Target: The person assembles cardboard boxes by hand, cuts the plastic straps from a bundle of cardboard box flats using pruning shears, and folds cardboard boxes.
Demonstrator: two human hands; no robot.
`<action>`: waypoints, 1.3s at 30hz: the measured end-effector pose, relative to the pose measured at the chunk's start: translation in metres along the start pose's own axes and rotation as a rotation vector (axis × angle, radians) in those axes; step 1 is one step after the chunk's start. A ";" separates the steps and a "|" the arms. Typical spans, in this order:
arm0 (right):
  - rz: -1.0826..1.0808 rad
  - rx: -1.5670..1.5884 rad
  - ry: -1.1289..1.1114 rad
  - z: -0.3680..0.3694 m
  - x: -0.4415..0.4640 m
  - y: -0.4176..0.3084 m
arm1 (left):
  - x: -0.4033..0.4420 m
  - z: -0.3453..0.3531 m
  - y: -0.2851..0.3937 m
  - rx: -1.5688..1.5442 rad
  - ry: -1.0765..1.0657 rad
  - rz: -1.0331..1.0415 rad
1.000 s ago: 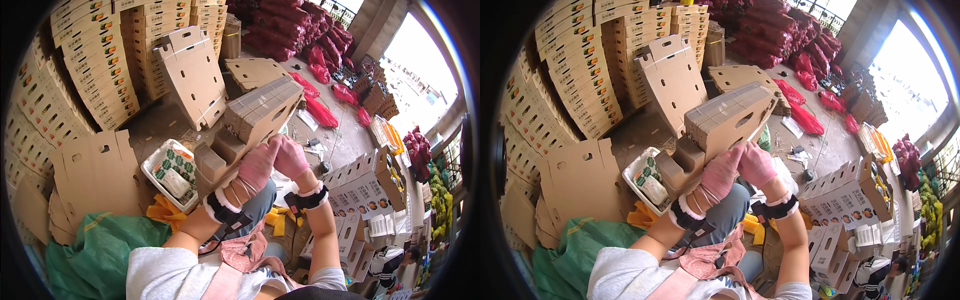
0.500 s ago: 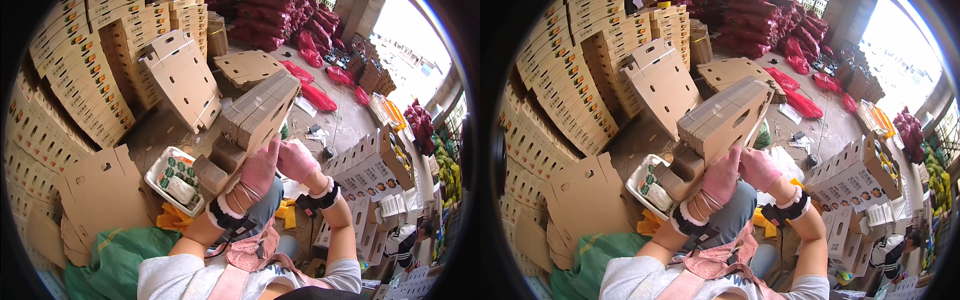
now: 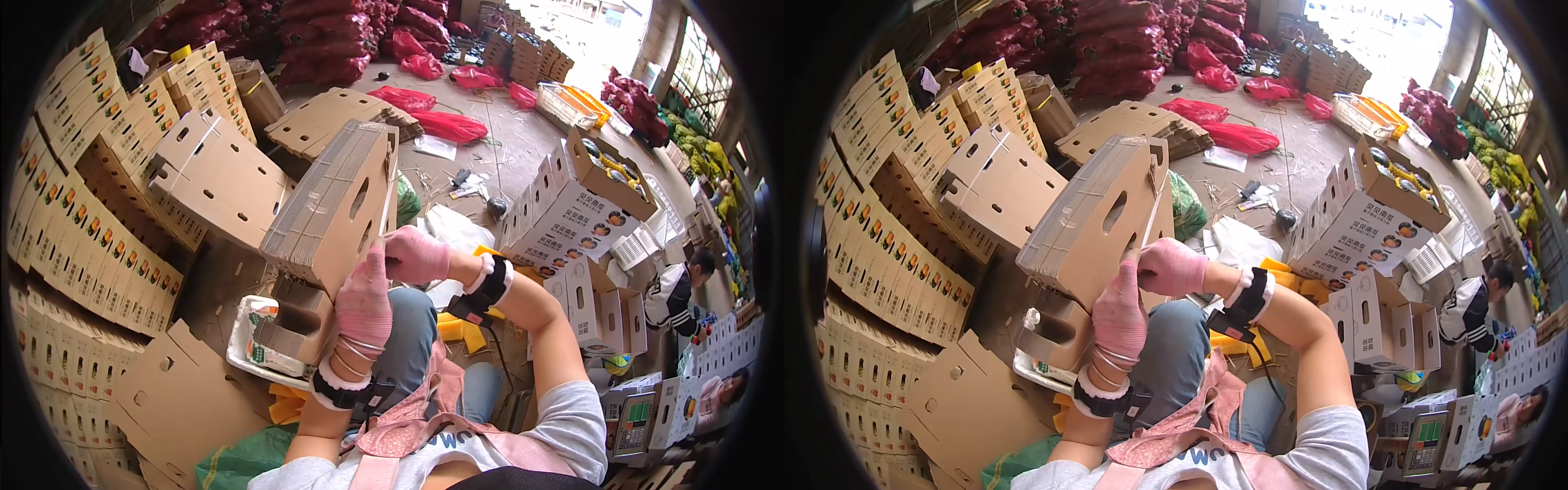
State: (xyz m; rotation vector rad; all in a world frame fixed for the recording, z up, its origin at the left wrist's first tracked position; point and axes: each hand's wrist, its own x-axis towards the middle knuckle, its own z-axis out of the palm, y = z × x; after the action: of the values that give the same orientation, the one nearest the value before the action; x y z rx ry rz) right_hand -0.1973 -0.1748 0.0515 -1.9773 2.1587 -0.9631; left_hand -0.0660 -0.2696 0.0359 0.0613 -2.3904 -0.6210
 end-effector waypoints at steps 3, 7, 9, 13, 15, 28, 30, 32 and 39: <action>0.056 0.137 0.020 0.000 0.000 0.005 | 0.001 -0.004 0.008 0.031 -0.038 -0.080; -0.009 0.174 0.019 -0.005 0.000 0.008 | 0.004 -0.003 0.013 -0.004 -0.008 -0.106; -0.033 0.123 -0.027 -0.008 -0.001 0.010 | 0.004 0.000 0.014 0.016 -0.021 -0.142; -0.108 0.153 -0.056 -0.013 -0.008 0.015 | 0.004 0.003 0.018 0.048 -0.142 -0.280; -0.093 0.128 -0.092 -0.022 -0.012 0.003 | 0.004 0.004 0.021 -0.005 -0.186 -0.313; 0.494 1.649 0.443 0.046 -0.036 0.017 | 0.004 0.010 0.017 0.361 -0.276 -0.184; 0.428 1.899 0.469 0.054 -0.024 0.027 | 0.003 0.009 0.015 0.367 -0.263 -0.158; 0.363 1.892 0.529 0.057 -0.018 0.025 | 0.003 0.008 0.016 0.327 -0.209 -0.174; 0.467 1.510 0.683 0.049 -0.009 0.013 | 0.003 0.007 0.004 0.375 -0.167 -0.161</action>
State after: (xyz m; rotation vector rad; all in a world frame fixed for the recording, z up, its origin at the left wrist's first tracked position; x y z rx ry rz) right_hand -0.1853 -0.1864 0.0022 -0.4255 1.0343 -2.2732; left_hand -0.0723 -0.2641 0.0352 0.3791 -2.6543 -0.2487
